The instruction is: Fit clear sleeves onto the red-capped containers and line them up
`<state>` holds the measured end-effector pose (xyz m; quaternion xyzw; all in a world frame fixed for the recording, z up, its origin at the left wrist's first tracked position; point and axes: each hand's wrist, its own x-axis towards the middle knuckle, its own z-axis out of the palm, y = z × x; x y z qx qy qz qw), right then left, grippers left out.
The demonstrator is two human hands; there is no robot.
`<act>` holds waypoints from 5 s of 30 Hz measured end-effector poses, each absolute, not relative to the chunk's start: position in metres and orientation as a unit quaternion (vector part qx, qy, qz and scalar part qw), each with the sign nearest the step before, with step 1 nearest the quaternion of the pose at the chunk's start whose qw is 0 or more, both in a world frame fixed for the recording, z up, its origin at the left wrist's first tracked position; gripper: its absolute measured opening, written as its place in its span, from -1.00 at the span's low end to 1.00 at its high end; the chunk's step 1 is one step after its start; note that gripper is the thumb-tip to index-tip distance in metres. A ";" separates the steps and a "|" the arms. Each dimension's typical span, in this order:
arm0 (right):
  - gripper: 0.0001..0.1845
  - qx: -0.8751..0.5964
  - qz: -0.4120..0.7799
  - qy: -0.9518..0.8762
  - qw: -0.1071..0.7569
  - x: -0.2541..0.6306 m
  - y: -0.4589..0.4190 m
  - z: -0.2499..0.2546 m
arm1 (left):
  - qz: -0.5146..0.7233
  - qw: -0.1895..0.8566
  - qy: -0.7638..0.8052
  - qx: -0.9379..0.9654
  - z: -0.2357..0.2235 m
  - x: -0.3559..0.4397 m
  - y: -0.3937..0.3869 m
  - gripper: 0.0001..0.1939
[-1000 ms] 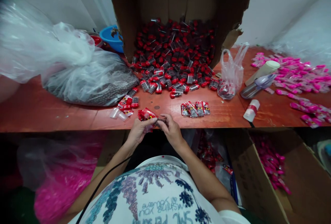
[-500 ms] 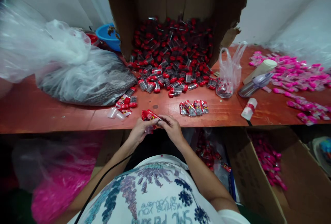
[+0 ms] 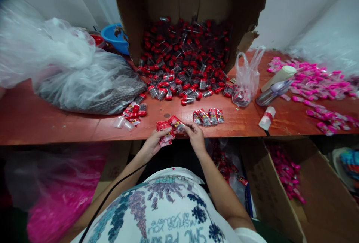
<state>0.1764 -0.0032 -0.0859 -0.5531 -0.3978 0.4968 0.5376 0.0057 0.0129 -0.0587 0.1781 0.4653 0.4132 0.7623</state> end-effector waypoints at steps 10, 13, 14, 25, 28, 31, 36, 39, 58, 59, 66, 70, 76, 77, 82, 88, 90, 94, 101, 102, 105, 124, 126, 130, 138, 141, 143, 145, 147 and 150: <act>-0.67 -0.608 0.304 -0.559 0.475 0.168 -0.004 -0.079 | 0.486 0.729 0.460 0.144 -0.064 0.000 0.018 -0.80; -0.70 -0.551 0.396 -0.575 0.458 0.144 0.002 -0.074 | 0.509 0.717 0.448 0.159 -0.063 0.002 0.019 -0.77; -0.71 -0.545 0.400 -0.582 0.452 0.140 0.006 -0.073 | 0.513 0.713 0.448 0.163 -0.063 0.001 0.020 -0.75; -0.72 -0.503 0.225 -0.779 0.299 0.164 0.077 -0.052 | 0.511 0.672 0.515 0.148 -0.054 -0.015 0.024 -0.66; -0.65 -0.618 0.048 -0.747 0.240 0.185 0.109 -0.058 | 0.544 0.659 0.501 0.135 -0.049 -0.018 0.024 -0.71; -0.59 -0.652 -0.014 -0.738 0.172 0.197 0.128 -0.067 | 0.557 0.660 0.492 0.110 -0.048 -0.022 0.024 -0.72; -0.66 -0.609 0.043 -0.756 0.236 0.185 0.106 -0.067 | 0.549 0.673 0.494 0.042 -0.051 -0.028 0.027 -0.76; -0.64 -0.577 0.144 -0.729 0.339 0.163 0.067 -0.060 | 0.559 0.683 0.469 0.021 -0.051 -0.030 0.031 -0.80; -0.64 -0.501 0.460 -0.552 0.482 0.124 -0.008 -0.052 | 0.616 0.650 0.444 0.030 -0.052 -0.019 0.031 -0.78; -0.64 -0.497 0.487 -0.539 0.475 0.123 -0.008 -0.052 | 0.616 0.650 0.444 0.035 -0.051 -0.019 0.030 -0.76; -0.53 -0.473 0.613 -0.413 0.479 0.123 -0.010 -0.054 | 0.627 0.630 0.449 0.087 -0.046 -0.016 0.026 -0.69; -0.50 -0.475 0.581 -0.394 0.531 0.123 -0.013 -0.056 | 0.638 0.615 0.442 0.137 -0.042 -0.014 0.023 -0.69; -0.52 -0.468 0.570 -0.432 0.518 0.122 -0.020 -0.055 | 0.645 0.599 0.447 0.162 -0.037 -0.013 0.020 -0.71; -0.53 -0.467 0.570 -0.441 0.512 0.123 -0.020 -0.055 | 0.638 0.604 0.450 0.162 -0.036 -0.013 0.020 -0.71; -0.55 -0.467 0.574 -0.475 0.476 0.129 -0.017 -0.055 | 0.628 0.618 0.443 0.165 -0.032 -0.014 0.017 -0.71; -0.56 -0.463 0.545 -0.513 0.475 0.136 -0.016 -0.049 | 0.608 0.637 0.395 0.260 -0.028 -0.014 0.013 -0.74; -0.58 -0.470 0.506 -0.545 0.477 0.136 -0.018 -0.047 | 0.608 0.624 0.408 0.273 -0.030 -0.015 0.013 -0.69; -0.59 -0.474 0.485 -0.552 0.484 0.135 -0.021 -0.048 | 0.606 0.608 0.435 0.271 -0.031 -0.016 0.014 -0.57; -0.56 -0.445 0.598 -0.464 0.478 0.139 -0.020 -0.052 | 0.562 0.661 0.415 0.274 -0.025 -0.015 0.013 -0.73; -0.56 -0.447 0.588 -0.476 0.478 0.140 -0.020 -0.053 | 0.560 0.663 0.416 0.272 -0.026 -0.015 0.012 -0.71; -0.57 -0.459 0.549 -0.507 0.482 0.140 -0.021 -0.058 | 0.550 0.666 0.423 0.274 -0.028 -0.015 0.012 -0.69; -0.61 -0.464 0.583 -0.414 0.523 0.143 -0.020 -0.057 | 0.531 0.690 0.406 0.279 -0.037 -0.014 0.009 -0.66; -0.63 -0.466 0.579 -0.419 0.521 0.144 -0.022 -0.058 | 0.542 0.682 0.412 0.268 -0.035 -0.011 0.008 -0.69; -0.71 -0.488 0.462 -0.506 0.541 0.143 -0.028 -0.057 | 0.562 0.648 0.427 0.286 -0.029 -0.008 0.005 -0.74; -0.63 -0.473 0.562 -0.414 0.537 0.139 -0.028 -0.056 | 0.552 0.654 0.416 0.308 -0.030 -0.009 0.003 -0.66; -0.62 -0.461 0.579 -0.395 0.545 0.138 -0.026 -0.058 | 0.542 0.676 0.395 0.304 -0.030 -0.009 0.004 -0.57; -0.62 -0.467 0.562 -0.415 0.543 0.138 -0.026 -0.059 | 0.540 0.675 0.397 0.306 -0.030 -0.010 0.003 -0.66; -0.65 -0.483 0.523 -0.456 0.534 0.139 -0.026 -0.060 | 0.540 0.670 0.407 0.308 -0.032 -0.010 0.003 -0.74; -0.68 -0.493 0.490 -0.496 0.520 0.140 -0.025 -0.060 | 0.533 0.669 0.417 0.307 -0.035 -0.010 0.002 -0.75; -0.62 -0.490 0.488 -0.504 0.517 0.141 -0.021 -0.061 | 0.488 0.692 0.433 0.309 -0.039 -0.011 0.000 -0.73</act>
